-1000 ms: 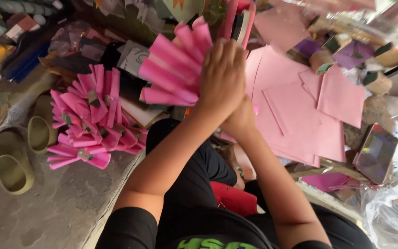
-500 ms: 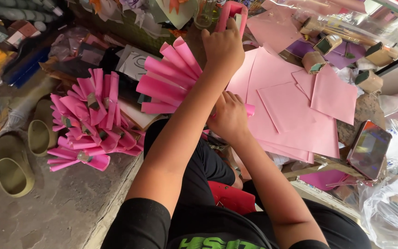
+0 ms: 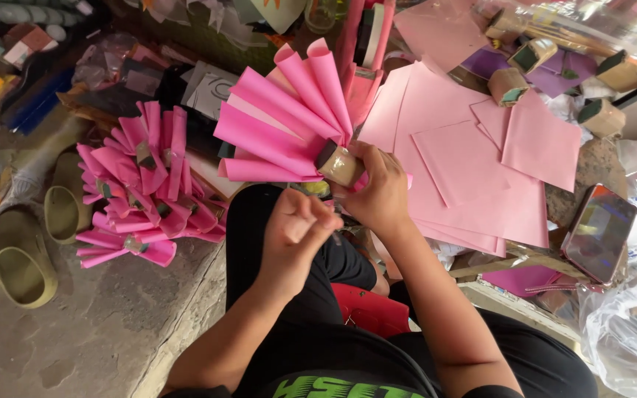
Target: The person sits on the floor and folds pink paper sheets into rolled shapes, then secures them around a small cardboard tube using clear tape. They repeat this process to create multiple paper decorations, placing finished items on the floor beside them.
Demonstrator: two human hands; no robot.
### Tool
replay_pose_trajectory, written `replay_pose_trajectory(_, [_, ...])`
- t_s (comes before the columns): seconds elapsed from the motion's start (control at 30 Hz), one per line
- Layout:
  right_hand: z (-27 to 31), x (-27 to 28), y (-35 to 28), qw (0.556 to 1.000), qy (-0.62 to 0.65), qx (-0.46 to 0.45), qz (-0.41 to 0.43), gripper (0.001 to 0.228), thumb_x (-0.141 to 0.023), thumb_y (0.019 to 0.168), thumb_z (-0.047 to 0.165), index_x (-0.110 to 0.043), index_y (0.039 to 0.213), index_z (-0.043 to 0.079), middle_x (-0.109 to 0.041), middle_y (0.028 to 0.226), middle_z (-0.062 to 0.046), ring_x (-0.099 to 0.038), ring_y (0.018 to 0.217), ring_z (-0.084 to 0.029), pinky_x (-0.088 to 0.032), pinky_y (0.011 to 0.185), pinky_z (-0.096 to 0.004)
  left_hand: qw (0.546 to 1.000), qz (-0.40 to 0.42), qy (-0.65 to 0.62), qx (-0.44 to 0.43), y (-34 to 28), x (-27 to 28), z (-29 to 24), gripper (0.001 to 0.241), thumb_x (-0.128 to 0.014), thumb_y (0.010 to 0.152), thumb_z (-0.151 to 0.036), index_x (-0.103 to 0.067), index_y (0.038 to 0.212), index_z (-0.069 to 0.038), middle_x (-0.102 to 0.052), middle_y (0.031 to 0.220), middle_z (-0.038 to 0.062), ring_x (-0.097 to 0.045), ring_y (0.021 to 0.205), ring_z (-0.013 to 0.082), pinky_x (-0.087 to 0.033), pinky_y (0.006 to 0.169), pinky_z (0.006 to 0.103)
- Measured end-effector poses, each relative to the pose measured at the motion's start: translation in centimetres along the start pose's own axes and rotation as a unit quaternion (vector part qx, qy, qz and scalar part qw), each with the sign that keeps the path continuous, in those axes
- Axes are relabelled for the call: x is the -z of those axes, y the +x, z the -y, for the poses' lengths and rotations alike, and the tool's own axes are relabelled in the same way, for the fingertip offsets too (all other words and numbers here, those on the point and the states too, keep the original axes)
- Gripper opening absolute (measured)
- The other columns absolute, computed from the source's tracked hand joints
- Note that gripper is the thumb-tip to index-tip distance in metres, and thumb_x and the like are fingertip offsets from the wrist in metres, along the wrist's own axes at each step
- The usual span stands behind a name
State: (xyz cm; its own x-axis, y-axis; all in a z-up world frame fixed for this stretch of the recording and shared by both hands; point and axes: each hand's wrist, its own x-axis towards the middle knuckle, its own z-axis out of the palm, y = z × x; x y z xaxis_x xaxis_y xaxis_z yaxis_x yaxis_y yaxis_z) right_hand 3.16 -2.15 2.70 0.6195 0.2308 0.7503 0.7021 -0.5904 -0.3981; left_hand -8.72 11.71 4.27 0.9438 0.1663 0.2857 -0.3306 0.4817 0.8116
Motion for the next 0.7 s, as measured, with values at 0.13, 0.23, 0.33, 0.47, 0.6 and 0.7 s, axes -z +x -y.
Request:
replay_pose_trajectory(0.13, [1.7, -0.4, -0.5, 0.999, 0.03, -0.011, -0.002, 0.053, -0.091, 0.055, 0.017, -0.068, 0.101, 0.008, -0.073, 0.085, -0.008, -0.073, 0.08, -0.032, -0.056, 0.079, -0.04, 0.998, -0.029, -0.024, 0.055, -1.5, 2.3, 2.1, 0.033, -0.071, 0.094, -0.004, -0.04, 0.096, -0.013, -0.066, 0.088, 0.009, -0.072, 0.086, 0.0208, -0.051, 0.093, 0.0363])
replay_pose_trajectory(0.23, [2.3, -0.3, -0.3, 1.0, 0.019, -0.009, -0.006, 0.049, -0.09, 0.058, 0.018, -0.07, 0.101, 0.009, -0.073, 0.082, -0.007, -0.073, 0.077, -0.031, -0.057, 0.076, -0.039, 0.997, -0.045, -0.005, 0.056, -1.4, 3.5, 3.0, 0.032, -0.072, 0.094, -0.007, -0.04, 0.094, -0.015, -0.065, 0.087, 0.004, -0.071, 0.086, 0.0172, -0.052, 0.092, 0.0351])
replay_pose_trajectory(0.33, [2.4, 0.1, -0.6, 0.999, 0.024, -0.039, -0.002, 0.054, -0.092, 0.053, 0.019, -0.068, 0.1, 0.01, -0.077, 0.098, -0.008, -0.073, 0.084, -0.033, -0.057, 0.077, -0.042, 0.996, -0.059, 0.031, 0.054, -1.2, 5.1, 3.7, 0.029, -0.068, 0.097, -0.009, -0.041, 0.092, -0.015, -0.064, 0.087, 0.003, -0.07, 0.088, 0.017, -0.052, 0.092, 0.0348])
replay_pose_trajectory(0.47, [3.2, 0.9, -0.7, 0.995, 0.033, -0.094, 0.008, 0.055, -0.094, 0.055, 0.024, -0.067, 0.1, 0.01, -0.076, 0.095, -0.01, -0.073, 0.083, -0.035, -0.058, 0.075, -0.043, 0.992, -0.053, 0.114, -0.034, 0.1, 7.1, 4.7, 0.031, -0.066, 0.099, -0.007, -0.038, 0.089, -0.014, -0.06, 0.087, 0.005, -0.067, 0.09, 0.016, -0.051, 0.093, 0.036])
replay_pose_trajectory(0.6, [3.9, 1.6, -0.7, 0.98, 0.073, -0.178, 0.052, 0.056, -0.094, 0.059, 0.025, -0.067, 0.105, 0.01, -0.077, 0.094, -0.011, -0.074, 0.087, -0.036, -0.056, 0.081, -0.043, 0.979, -0.032, 0.166, -0.115, 2.2, 7.6, 5.7, 0.029, -0.066, 0.101, -0.005, -0.039, 0.094, -0.014, -0.058, 0.091, 0.002, -0.066, 0.104, 0.0156, -0.046, 0.104, 0.0438])
replay_pose_trajectory(0.7, [5.2, 2.3, 0.3, 0.966, 0.099, -0.222, 0.088, 0.055, -0.094, 0.058, 0.025, -0.066, 0.103, 0.012, -0.078, 0.094, -0.009, -0.075, 0.091, -0.034, -0.055, 0.083, -0.04, 0.975, -0.018, 0.161, -0.153, 3.5, 5.1, 4.1, 0.021, -0.065, 0.1, -0.004, -0.045, 0.108, -0.007, -0.059, 0.101, 0.005, -0.064, 0.111, 0.02, -0.044, 0.11, 0.0506])
